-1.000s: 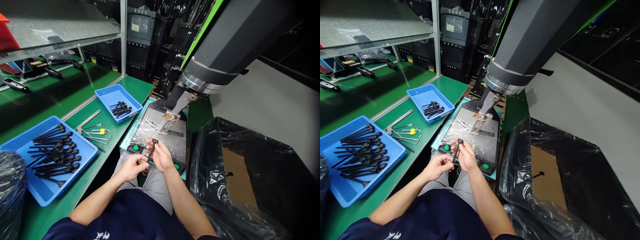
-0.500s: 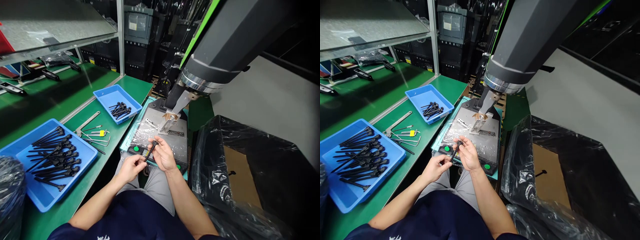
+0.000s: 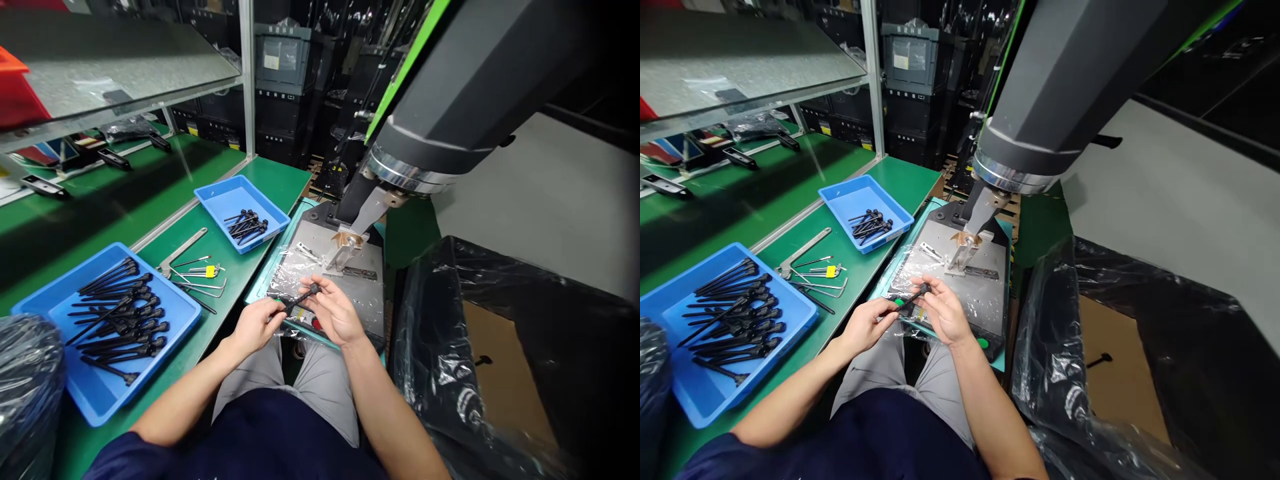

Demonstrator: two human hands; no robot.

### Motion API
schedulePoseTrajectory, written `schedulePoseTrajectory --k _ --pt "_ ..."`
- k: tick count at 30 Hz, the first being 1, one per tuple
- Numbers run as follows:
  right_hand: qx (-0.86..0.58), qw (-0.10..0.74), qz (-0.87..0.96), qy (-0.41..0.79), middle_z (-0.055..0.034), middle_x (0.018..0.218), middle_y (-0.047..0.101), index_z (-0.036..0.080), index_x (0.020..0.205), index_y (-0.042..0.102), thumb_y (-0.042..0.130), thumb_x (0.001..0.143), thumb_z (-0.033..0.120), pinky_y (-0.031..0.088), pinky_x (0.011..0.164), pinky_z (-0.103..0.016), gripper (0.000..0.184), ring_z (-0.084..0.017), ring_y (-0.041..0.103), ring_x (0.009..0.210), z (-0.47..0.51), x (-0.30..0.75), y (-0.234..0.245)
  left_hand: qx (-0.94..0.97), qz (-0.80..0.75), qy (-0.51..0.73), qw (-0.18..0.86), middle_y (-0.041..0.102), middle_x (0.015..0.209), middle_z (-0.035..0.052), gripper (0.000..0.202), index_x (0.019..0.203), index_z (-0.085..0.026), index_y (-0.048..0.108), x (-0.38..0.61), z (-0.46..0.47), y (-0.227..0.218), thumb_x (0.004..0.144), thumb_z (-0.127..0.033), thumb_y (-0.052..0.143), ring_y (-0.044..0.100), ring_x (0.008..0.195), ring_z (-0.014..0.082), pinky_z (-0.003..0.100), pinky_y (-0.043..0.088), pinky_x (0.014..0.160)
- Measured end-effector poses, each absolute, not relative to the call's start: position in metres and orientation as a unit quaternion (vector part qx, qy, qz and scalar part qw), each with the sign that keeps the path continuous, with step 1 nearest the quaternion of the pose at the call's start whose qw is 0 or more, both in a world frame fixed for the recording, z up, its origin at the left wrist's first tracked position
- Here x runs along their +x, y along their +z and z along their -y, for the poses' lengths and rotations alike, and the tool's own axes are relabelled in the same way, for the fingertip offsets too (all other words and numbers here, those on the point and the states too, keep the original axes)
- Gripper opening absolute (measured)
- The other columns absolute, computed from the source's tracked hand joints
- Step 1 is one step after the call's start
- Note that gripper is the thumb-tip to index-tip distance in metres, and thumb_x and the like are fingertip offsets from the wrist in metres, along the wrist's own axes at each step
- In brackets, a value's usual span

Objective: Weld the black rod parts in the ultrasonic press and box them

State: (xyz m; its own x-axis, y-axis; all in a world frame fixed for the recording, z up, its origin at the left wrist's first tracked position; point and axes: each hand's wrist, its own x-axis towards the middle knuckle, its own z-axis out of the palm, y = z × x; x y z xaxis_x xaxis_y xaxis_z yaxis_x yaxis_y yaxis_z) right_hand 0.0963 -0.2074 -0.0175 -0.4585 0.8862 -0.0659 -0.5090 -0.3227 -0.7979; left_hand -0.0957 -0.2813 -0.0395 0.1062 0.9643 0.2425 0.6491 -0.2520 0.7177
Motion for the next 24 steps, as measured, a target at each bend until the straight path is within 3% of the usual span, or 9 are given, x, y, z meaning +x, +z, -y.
schedulePoseTrajectory --k 5,12,24 --pt "-0.319 0.458 0.346 0.754 -0.0095 0.117 0.069 0.023 0.115 0.065 0.080 0.077 0.030 0.054 0.081 -0.036 0.042 -0.022 0.065 0.099 0.201 0.107 -0.027 0.699 -0.636 0.289 0.154 0.072 0.093 0.0090 0.025 0.097 -0.020 0.070 -0.139 0.242 -0.032 0.093 -0.034 0.050 0.065 0.086 0.0220 0.031 0.047 0.077" --pt "-0.352 0.433 0.316 0.767 -0.0073 0.096 0.072 0.023 0.110 0.067 0.084 0.073 0.034 0.052 0.065 -0.027 0.042 -0.017 0.065 0.079 0.204 0.130 -0.045 0.612 -0.769 0.172 0.075 0.073 0.106 0.0093 0.027 0.104 -0.020 0.072 -0.213 0.155 -0.018 0.092 -0.031 0.051 0.065 0.101 0.0245 0.031 0.047 0.085" --pt "-0.394 0.456 0.286 0.745 -0.0054 0.086 0.069 0.025 0.103 0.070 0.086 0.068 0.037 0.050 0.057 -0.026 0.041 -0.017 0.060 0.070 0.201 0.153 -0.058 0.566 -0.815 0.085 0.091 0.075 0.093 0.0103 0.016 0.089 -0.020 0.077 -0.259 0.063 -0.026 0.081 -0.028 0.066 0.068 0.092 0.0243 0.028 0.048 0.078"
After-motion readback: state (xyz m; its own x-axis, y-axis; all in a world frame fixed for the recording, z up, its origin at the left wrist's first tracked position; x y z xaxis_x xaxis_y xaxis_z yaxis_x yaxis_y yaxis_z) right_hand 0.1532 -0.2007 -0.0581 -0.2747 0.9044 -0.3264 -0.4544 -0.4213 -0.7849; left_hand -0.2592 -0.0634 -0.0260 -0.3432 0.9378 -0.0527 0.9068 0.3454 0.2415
